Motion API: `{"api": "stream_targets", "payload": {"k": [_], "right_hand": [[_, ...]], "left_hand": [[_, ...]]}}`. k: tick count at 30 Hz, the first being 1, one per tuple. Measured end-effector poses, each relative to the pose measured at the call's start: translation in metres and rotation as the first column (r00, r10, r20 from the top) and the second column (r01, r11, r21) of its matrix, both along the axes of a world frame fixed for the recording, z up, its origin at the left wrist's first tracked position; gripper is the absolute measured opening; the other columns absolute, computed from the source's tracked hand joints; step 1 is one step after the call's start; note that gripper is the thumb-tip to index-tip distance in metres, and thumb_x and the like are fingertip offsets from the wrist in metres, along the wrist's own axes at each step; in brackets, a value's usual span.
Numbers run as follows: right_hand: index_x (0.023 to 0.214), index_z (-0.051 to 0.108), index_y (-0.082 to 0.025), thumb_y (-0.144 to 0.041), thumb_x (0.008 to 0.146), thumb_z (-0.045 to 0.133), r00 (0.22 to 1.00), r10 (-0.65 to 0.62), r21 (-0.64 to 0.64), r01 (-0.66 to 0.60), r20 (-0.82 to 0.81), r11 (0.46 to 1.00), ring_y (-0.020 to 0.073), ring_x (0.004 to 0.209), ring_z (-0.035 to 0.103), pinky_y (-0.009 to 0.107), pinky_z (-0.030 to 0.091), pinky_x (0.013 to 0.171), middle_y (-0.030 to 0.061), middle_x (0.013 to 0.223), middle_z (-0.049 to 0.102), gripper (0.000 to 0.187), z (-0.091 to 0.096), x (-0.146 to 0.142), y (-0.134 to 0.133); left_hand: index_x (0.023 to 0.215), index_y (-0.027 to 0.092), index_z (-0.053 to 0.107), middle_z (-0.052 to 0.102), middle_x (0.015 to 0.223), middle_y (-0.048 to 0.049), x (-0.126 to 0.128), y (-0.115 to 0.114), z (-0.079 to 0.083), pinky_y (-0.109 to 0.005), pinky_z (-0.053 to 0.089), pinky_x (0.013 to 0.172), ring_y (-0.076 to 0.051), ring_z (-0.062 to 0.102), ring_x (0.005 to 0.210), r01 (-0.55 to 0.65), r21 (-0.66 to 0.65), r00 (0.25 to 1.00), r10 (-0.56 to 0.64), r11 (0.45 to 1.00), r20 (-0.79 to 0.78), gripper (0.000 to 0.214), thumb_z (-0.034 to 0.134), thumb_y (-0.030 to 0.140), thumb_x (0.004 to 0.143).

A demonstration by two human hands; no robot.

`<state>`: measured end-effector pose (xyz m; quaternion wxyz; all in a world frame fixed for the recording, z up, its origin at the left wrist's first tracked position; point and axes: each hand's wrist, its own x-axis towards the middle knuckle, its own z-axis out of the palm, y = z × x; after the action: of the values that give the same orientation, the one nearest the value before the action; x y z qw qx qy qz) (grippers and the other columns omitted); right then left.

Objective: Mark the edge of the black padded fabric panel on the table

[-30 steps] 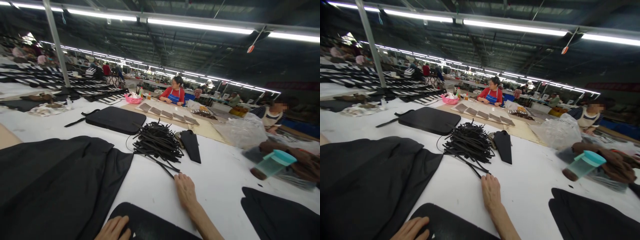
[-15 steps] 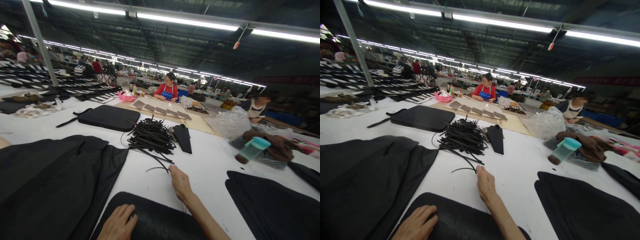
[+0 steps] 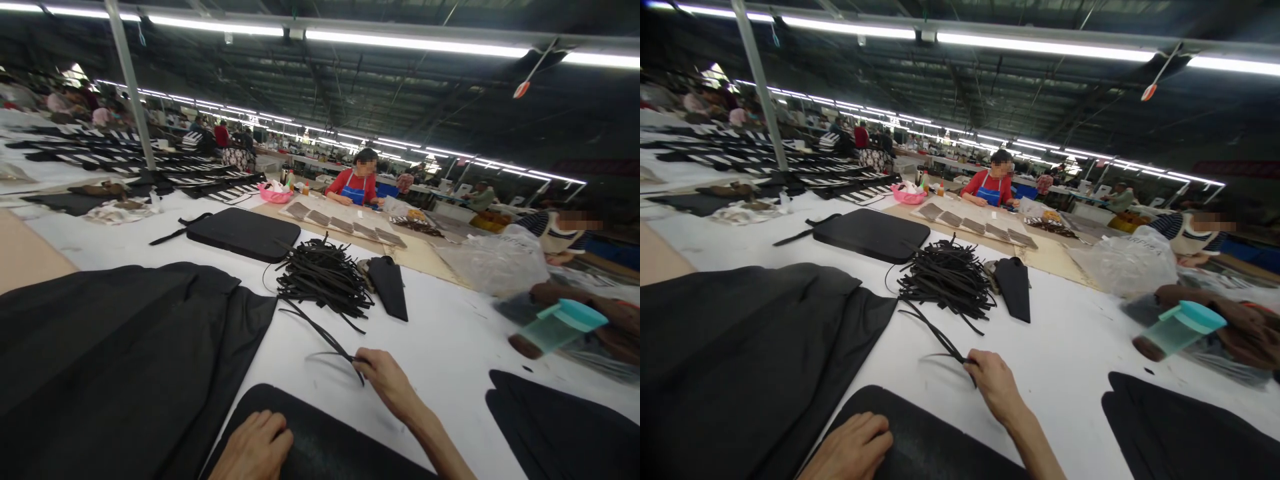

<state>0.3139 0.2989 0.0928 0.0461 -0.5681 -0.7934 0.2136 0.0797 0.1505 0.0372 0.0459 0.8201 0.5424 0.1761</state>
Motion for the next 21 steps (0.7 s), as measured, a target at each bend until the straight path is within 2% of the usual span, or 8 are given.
{"api": "stream_targets", "payload": {"k": [4, 8, 11, 14, 15, 16, 18, 21], "right_hand": [[0.059, 0.048, -0.019, -0.022, 0.079, 0.043, 0.993, -0.060, -0.145, 0.045, -0.097, 0.988, 0.0103, 0.050, 0.044, 0.023, 0.028, 0.049, -0.0021, 0.054, 0.052, 0.021, 0.009, 0.030, -0.012], [0.062, 0.046, -0.019, -0.031, 0.081, 0.040, 0.954, -0.151, -0.313, 0.065, -0.259, 0.947, 0.0074, 0.041, 0.031, 0.022, 0.022, 0.041, -0.0028, 0.054, 0.051, 0.022, 0.012, 0.044, -0.027], [0.065, 0.043, -0.020, -0.045, 0.078, 0.048, 0.802, -0.345, -0.419, 0.132, -0.487, 0.898, 0.0048, 0.038, 0.021, 0.021, 0.014, 0.038, -0.0047, 0.052, 0.047, 0.029, 0.022, 0.052, -0.037], [0.074, 0.045, -0.020, -0.055, 0.075, 0.052, 0.606, -0.403, -0.441, 0.096, -0.685, 0.893, 0.0038, 0.038, 0.014, 0.022, 0.012, 0.040, -0.0080, 0.051, 0.041, 0.035, 0.035, 0.060, -0.048], [0.075, 0.045, -0.020, -0.056, 0.075, 0.052, 0.592, -0.406, -0.442, 0.092, -0.697, 0.892, 0.0042, 0.038, 0.014, 0.022, 0.012, 0.040, -0.0082, 0.050, 0.040, 0.036, 0.038, 0.061, -0.053], [0.073, 0.045, -0.020, -0.055, 0.076, 0.052, 0.619, -0.401, -0.436, 0.104, -0.675, 0.894, 0.0047, 0.038, 0.016, 0.022, 0.012, 0.040, -0.0080, 0.049, 0.040, 0.035, 0.041, 0.060, -0.060], [0.065, 0.044, -0.020, -0.049, 0.078, 0.051, 0.742, -0.357, -0.428, 0.105, -0.567, 0.898, 0.0063, 0.040, 0.024, 0.022, 0.014, 0.041, -0.0061, 0.046, 0.042, 0.033, 0.045, 0.054, -0.077], [0.062, 0.047, -0.019, -0.036, 0.082, 0.045, 0.843, -0.210, -0.463, -0.051, -0.496, 0.885, 0.0084, 0.044, 0.035, 0.022, 0.023, 0.045, -0.0052, 0.047, 0.046, 0.026, 0.044, 0.040, -0.109]], "left_hand": [[0.085, 0.021, 0.055, 0.060, 0.092, -0.0030, 0.006, -0.001, 0.028, -0.028, 0.041, 0.072, -0.018, 0.054, 0.082, 0.016, -0.140, 0.999, -0.010, 0.990, 0.043, 0.025, 0.039, 0.003, 0.077], [0.087, 0.021, 0.057, 0.060, 0.095, -0.0039, 0.014, 0.001, 0.040, -0.031, 0.042, 0.078, -0.019, 0.054, 0.086, 0.023, -0.257, 0.999, -0.011, 0.966, 0.049, 0.025, 0.039, 0.006, 0.079], [0.088, 0.021, 0.058, 0.059, 0.095, -0.0036, 0.014, 0.003, 0.043, -0.033, 0.043, 0.079, -0.019, 0.054, 0.087, 0.035, -0.323, 0.997, -0.012, 0.946, 0.072, 0.025, 0.037, 0.008, 0.081], [0.089, 0.021, 0.059, 0.060, 0.094, -0.0034, 0.014, 0.002, 0.047, -0.033, 0.042, 0.081, -0.019, 0.054, 0.088, 0.054, -0.363, 0.989, 0.001, 0.930, 0.148, 0.025, 0.038, 0.009, 0.081], [0.091, 0.021, 0.060, 0.060, 0.095, -0.0033, 0.015, 0.000, 0.049, -0.034, 0.041, 0.082, -0.019, 0.054, 0.089, 0.061, -0.386, 0.979, 0.021, 0.920, 0.205, 0.025, 0.040, 0.011, 0.080], [0.094, 0.022, 0.060, 0.061, 0.095, -0.0033, 0.017, -0.001, 0.051, -0.034, 0.041, 0.084, -0.019, 0.054, 0.090, 0.072, -0.427, 0.956, 0.059, 0.901, 0.286, 0.024, 0.041, 0.013, 0.080], [0.106, 0.021, 0.057, 0.061, 0.099, -0.0039, 0.022, -0.005, 0.054, -0.033, 0.040, 0.087, -0.020, 0.054, 0.095, 0.151, -0.558, 0.840, 0.192, 0.816, 0.507, 0.028, 0.046, 0.019, 0.080], [0.126, 0.018, 0.040, 0.055, 0.116, -0.0097, 0.034, -0.012, 0.056, -0.033, 0.040, 0.091, -0.021, 0.054, 0.103, 0.397, -0.666, 0.480, 0.475, 0.632, 0.737, 0.054, 0.058, 0.030, 0.077]]}}
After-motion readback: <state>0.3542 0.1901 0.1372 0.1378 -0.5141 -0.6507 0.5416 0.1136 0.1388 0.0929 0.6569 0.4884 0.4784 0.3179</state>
